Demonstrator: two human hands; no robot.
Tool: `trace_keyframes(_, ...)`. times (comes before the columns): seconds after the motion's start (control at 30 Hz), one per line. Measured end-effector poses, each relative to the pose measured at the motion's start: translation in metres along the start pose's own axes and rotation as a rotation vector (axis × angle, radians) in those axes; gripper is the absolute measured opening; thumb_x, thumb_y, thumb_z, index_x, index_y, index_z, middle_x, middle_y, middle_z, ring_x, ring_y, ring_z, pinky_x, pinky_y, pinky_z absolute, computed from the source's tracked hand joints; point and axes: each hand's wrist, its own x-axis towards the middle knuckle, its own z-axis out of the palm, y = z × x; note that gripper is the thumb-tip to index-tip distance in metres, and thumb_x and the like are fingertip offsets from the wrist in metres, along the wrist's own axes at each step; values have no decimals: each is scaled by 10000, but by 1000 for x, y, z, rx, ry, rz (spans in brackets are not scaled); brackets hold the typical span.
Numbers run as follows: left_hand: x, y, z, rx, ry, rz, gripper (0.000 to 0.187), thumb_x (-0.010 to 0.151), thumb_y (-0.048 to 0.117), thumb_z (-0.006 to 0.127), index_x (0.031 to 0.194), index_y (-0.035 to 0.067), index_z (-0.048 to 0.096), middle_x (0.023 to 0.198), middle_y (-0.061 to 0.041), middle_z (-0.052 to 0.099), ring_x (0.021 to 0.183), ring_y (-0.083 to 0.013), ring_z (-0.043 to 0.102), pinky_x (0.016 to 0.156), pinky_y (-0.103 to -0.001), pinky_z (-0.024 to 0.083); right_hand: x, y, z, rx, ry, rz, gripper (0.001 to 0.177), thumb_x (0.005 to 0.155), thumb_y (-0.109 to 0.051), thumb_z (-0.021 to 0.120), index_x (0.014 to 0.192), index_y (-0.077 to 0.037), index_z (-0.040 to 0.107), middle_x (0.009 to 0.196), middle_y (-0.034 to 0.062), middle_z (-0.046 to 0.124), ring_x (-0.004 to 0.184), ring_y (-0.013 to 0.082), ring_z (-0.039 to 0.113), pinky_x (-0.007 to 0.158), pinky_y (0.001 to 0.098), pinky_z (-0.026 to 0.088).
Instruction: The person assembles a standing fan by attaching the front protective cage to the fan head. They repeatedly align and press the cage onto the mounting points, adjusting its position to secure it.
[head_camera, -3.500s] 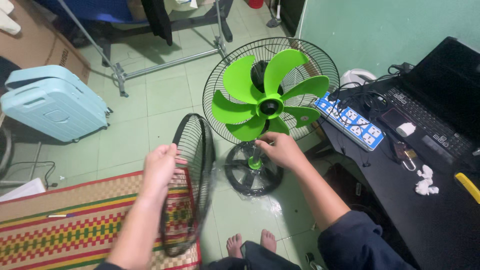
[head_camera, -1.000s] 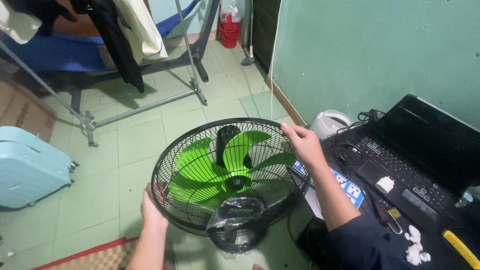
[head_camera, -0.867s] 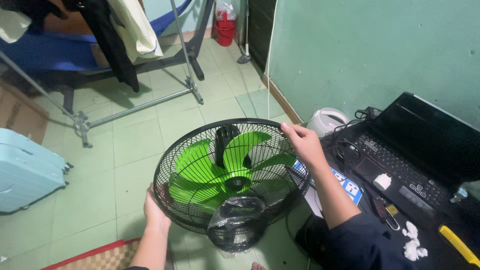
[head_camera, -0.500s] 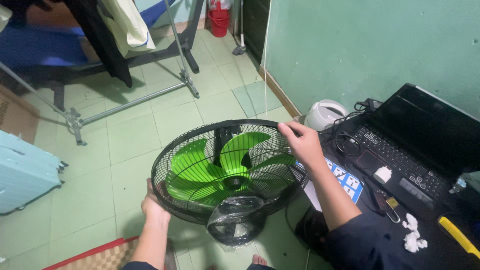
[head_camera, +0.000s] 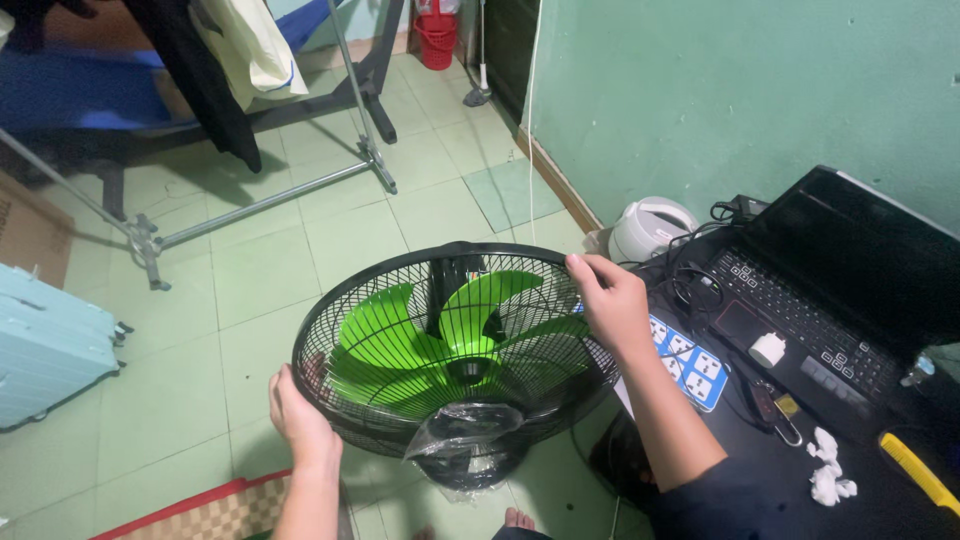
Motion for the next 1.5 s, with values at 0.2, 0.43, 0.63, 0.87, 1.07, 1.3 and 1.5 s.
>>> trace_keyframes(0.2, 3, 0, 9, 30, 71, 39, 239, 1101, 250, 562, 968, 54, 598, 927, -21, 648, 793, -108, 601, 705, -281, 508, -6, 9, 1, 25, 55, 11, 359, 1002, -334, 648, 1065, 4, 750, 735, 50, 668, 712, 78, 548, 674, 265, 480)
trace_keyframes(0.43, -13, 11, 14, 63, 169, 84, 258, 1087, 280, 560, 992, 48, 620, 946, -20, 659, 809, -107, 616, 712, -286, 519, -9, 4, 1, 27, 70, -59, 346, 984, -325, 634, 1088, -18, 754, 806, 2, 724, 748, 61, 611, 713, 248, 502)
trace_keyframes(0.63, 0, 15, 15, 68, 148, 106, 260, 1089, 267, 571, 1066, 11, 614, 980, -32, 638, 867, -127, 585, 761, -303, 493, -8, 6, 4, 64, 95, 43, 371, 1002, -352, 641, 999, 2, 751, 752, 12, 666, 714, 64, 554, 669, 254, 471)
trace_keyframes(0.87, -2, 3, 14, 128, 177, 32, 293, 1026, 261, 549, 1156, 9, 620, 1041, -44, 650, 920, -136, 595, 831, -300, 500, -1, 12, -2, -7, 86, 51, 394, 994, -360, 673, 967, 29, 732, 704, 32, 616, 697, 81, 515, 655, 273, 449)
trace_keyframes(1.07, 3, -3, 8, 129, 138, 25, 303, 1011, 243, 510, 1163, 2, 614, 1043, -56, 644, 925, -149, 598, 844, -312, 498, -4, 21, 0, 39, 85, -23, 367, 989, -338, 663, 1025, 20, 741, 747, 1, 666, 739, 57, 550, 695, 249, 473)
trace_keyframes(1.3, 9, -9, 8, 155, 137, 43, 303, 996, 236, 495, 1140, -3, 614, 1042, -55, 633, 929, -151, 596, 853, -313, 499, 5, 48, -7, 264, 23, 101, 400, 1019, -339, 640, 1030, 39, 772, 848, -7, 701, 801, 60, 570, 753, 235, 462)
trace_keyframes(1.5, 13, -16, 6, 186, 171, 52, 281, 985, 225, 486, 1104, 15, 629, 1021, -53, 631, 914, -150, 586, 845, -306, 491, 22, 100, -14, 291, -53, 56, 443, 1019, -382, 607, 1057, 31, 761, 958, 30, 748, 902, 73, 629, 854, 235, 487)
